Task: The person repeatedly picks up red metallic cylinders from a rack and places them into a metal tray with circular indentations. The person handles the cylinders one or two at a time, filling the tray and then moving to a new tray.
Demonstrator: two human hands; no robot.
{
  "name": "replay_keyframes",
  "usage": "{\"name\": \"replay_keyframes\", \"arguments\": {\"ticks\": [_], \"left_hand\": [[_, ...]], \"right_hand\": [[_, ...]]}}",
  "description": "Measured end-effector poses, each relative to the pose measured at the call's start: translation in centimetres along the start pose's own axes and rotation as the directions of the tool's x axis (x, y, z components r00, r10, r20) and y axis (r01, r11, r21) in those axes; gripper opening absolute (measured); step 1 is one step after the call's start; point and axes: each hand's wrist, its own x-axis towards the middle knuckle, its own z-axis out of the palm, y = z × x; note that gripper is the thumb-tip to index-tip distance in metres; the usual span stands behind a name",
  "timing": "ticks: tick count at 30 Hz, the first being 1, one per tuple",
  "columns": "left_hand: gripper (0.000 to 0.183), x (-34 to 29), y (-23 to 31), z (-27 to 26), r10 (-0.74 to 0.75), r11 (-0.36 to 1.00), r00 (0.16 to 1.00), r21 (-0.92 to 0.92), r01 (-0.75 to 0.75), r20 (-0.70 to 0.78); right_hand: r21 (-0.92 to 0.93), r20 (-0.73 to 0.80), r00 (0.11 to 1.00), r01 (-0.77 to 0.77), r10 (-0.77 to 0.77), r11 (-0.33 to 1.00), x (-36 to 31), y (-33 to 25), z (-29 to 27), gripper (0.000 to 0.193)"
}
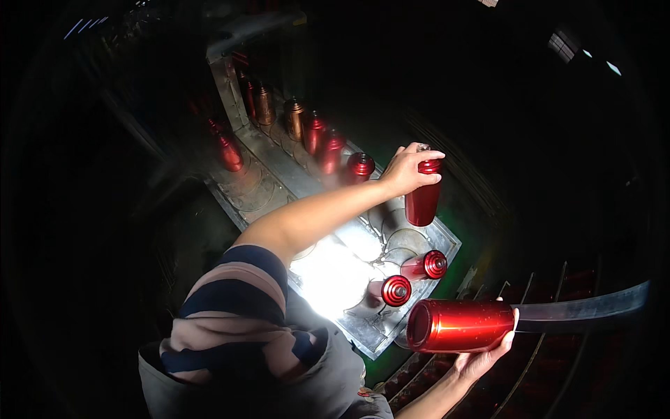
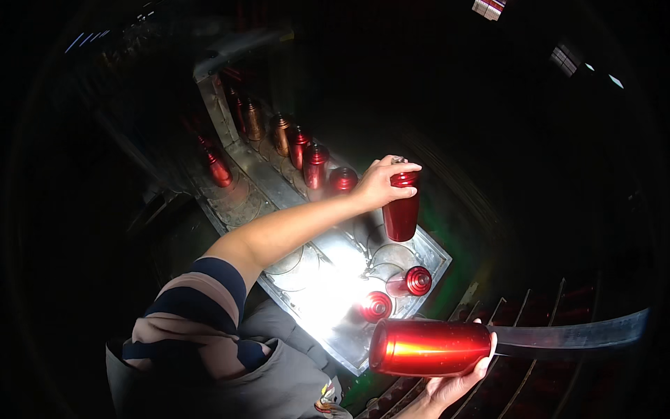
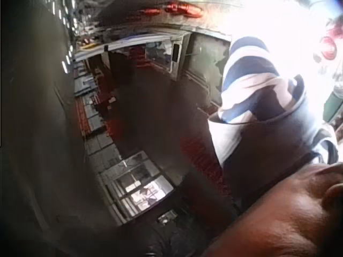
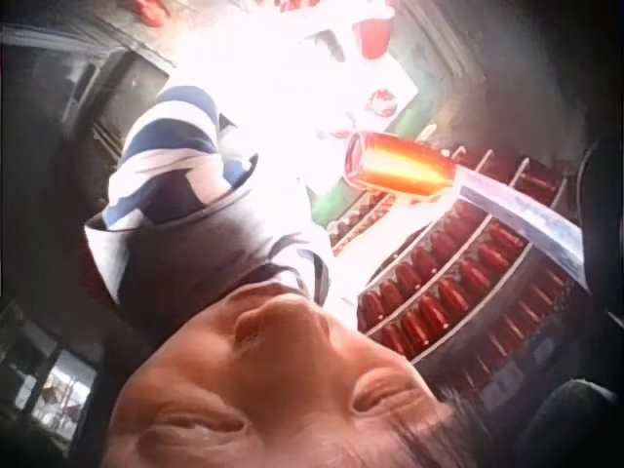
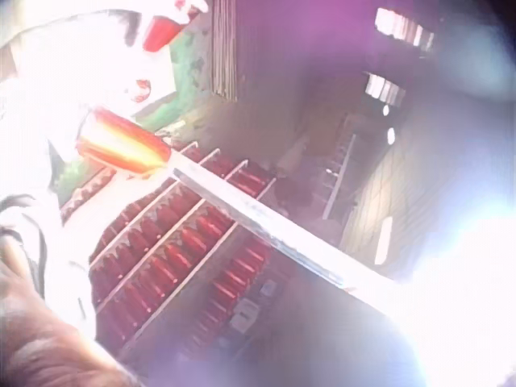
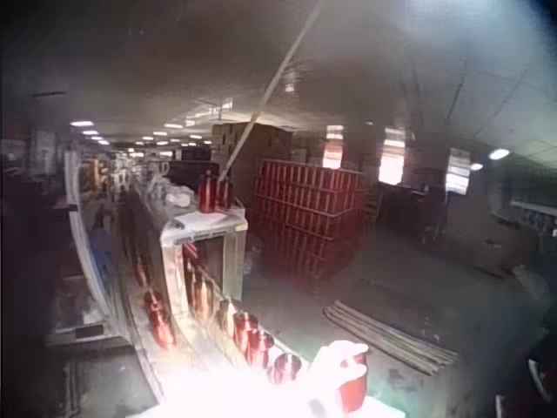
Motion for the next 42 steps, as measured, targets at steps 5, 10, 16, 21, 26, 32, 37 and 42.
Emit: {"name": "replay_keyframes", "arguments": {"ticks": [5, 10, 16, 21, 26, 32, 37, 42], "left_hand": [[0.055, 3.0, -13.4, 2.5, 0.056, 0.974, 0.998, 0.219, -0.056, 0.009], [0.055, 2.9, -19.0, 2.0, -0.006, 0.96, 1.0, 0.28, 0.004, 0.005], [0.056, 0.6, -22.1, -1.2, 0.017, 0.927, 1.0, 0.375, -0.019, 0.009], [0.053, -0.8, -25.0, -3.2, 0.065, 0.906, 0.997, 0.416, -0.075, 0.037], [0.048, 0.8, -21.2, -6.4, 0.138, 0.869, 0.989, 0.484, -0.101, -0.042], [0.023, -1.8, -10.8, -1.1, 0.18, 0.964, 0.98, -0.212, -0.159, 0.08], [0.019, -14.6, 1.8, 8.0, 0.244, 0.742, 0.728, -0.607, 0.286, 0.641], [0.017, -32.8, 10.2, 9.7, 0.435, 0.759, 0.134, -0.442, 0.478, 0.891]], "right_hand": [[-0.589, 0.277, 0.894, 0.448, -0.352, 0.673, 13.2, 10.0, 8.8, 0.043], [-0.738, 0.358, 0.884, 0.466, -0.302, 0.489, 20.5, 24.2, 13.7, 0.041], [-0.832, 0.42, 0.878, 0.474, -0.23, 0.288, 21.7, 37.2, 15.1, 0.036], [-0.9, 0.327, 0.945, 0.312, -0.004, 0.303, 21.7, 38.1, 16.9, 0.041], [-0.756, 0.411, 0.912, 0.335, 0.009, 0.562, 17.5, 30.7, 17.0, 0.044], [-0.661, 0.129, 0.983, 0.185, -0.133, 0.727, 4.0, 20.0, 6.6, 0.035], [-0.74, -0.367, 0.846, -0.014, -0.387, 0.672, -12.0, 15.8, -1.4, 0.037], [-0.733, -0.63, 0.579, -0.222, -0.518, 0.643, -31.8, 14.6, -4.2, 0.029]]}}
